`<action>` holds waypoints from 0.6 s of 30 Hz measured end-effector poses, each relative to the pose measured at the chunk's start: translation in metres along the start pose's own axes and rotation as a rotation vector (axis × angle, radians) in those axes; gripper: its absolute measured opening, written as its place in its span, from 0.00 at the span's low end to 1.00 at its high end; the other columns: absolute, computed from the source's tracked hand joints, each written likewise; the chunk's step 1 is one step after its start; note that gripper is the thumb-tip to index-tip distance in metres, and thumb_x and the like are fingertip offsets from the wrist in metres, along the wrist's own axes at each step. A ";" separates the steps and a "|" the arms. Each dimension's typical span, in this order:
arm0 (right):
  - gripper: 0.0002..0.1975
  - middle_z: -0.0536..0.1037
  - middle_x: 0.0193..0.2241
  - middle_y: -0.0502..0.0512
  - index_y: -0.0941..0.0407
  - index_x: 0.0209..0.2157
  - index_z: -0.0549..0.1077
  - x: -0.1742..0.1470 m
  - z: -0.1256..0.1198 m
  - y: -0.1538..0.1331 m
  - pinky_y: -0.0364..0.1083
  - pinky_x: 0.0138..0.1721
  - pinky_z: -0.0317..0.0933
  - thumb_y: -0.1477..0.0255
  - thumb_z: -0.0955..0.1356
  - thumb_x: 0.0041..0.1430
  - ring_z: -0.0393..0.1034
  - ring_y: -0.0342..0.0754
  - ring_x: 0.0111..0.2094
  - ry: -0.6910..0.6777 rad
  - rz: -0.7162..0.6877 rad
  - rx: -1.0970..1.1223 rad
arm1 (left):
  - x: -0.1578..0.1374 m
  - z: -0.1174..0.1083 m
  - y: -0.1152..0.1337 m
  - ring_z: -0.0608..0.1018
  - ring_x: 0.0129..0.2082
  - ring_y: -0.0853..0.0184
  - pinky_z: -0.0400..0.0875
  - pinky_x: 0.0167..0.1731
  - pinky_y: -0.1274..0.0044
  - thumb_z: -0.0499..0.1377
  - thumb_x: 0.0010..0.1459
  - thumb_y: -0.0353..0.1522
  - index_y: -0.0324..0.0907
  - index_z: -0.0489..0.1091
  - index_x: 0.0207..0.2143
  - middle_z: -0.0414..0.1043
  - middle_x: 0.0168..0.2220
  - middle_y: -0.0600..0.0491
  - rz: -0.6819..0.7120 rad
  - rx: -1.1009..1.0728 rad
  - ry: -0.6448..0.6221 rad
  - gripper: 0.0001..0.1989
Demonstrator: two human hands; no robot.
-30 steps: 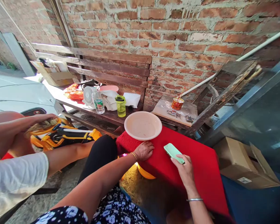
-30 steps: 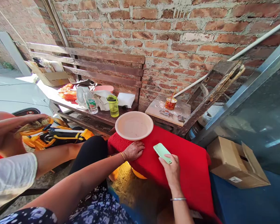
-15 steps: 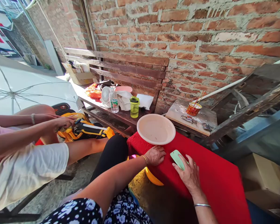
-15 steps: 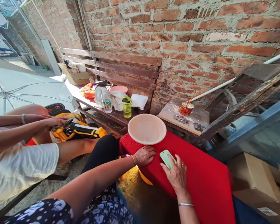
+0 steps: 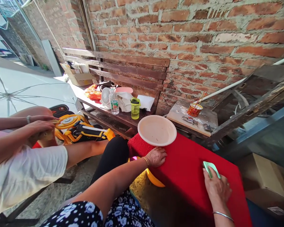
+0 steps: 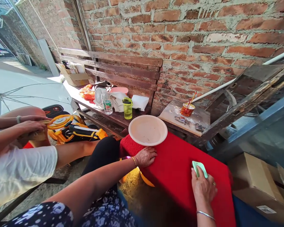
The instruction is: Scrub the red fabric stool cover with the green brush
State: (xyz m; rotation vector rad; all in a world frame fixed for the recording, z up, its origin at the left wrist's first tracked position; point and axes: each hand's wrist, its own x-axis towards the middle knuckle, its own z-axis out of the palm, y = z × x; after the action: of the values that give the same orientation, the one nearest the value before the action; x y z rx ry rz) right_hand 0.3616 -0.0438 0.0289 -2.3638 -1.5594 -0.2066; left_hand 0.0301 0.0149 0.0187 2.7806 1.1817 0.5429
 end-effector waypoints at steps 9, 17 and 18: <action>0.18 0.74 0.48 0.63 0.46 0.55 0.78 -0.048 -0.003 -0.094 0.51 0.43 0.61 0.61 0.64 0.70 0.71 0.54 0.43 -0.019 -0.416 0.014 | -0.003 0.002 0.000 0.76 0.50 0.60 0.67 0.58 0.67 0.57 0.65 0.30 0.43 0.76 0.46 0.76 0.48 0.48 -0.005 -0.012 0.030 0.09; 0.23 0.74 0.46 0.66 0.49 0.57 0.77 -0.028 -0.009 -0.034 0.53 0.40 0.62 0.58 0.59 0.71 0.71 0.58 0.40 -0.047 -0.147 -0.071 | -0.003 -0.003 0.000 0.75 0.52 0.59 0.66 0.60 0.67 0.57 0.66 0.30 0.41 0.76 0.46 0.75 0.50 0.47 0.007 -0.017 0.015 0.10; 0.25 0.74 0.45 0.67 0.50 0.58 0.77 -0.022 -0.012 -0.016 0.54 0.39 0.63 0.56 0.58 0.71 0.71 0.58 0.39 -0.046 -0.082 -0.074 | -0.003 -0.003 0.001 0.75 0.52 0.60 0.66 0.60 0.67 0.56 0.66 0.30 0.41 0.76 0.46 0.75 0.50 0.47 0.006 -0.020 0.012 0.10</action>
State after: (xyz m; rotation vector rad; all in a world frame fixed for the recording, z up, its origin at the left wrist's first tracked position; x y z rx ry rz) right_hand 0.3384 -0.0611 0.0363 -2.3779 -1.7000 -0.2342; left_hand 0.0275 0.0122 0.0211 2.7686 1.1639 0.5704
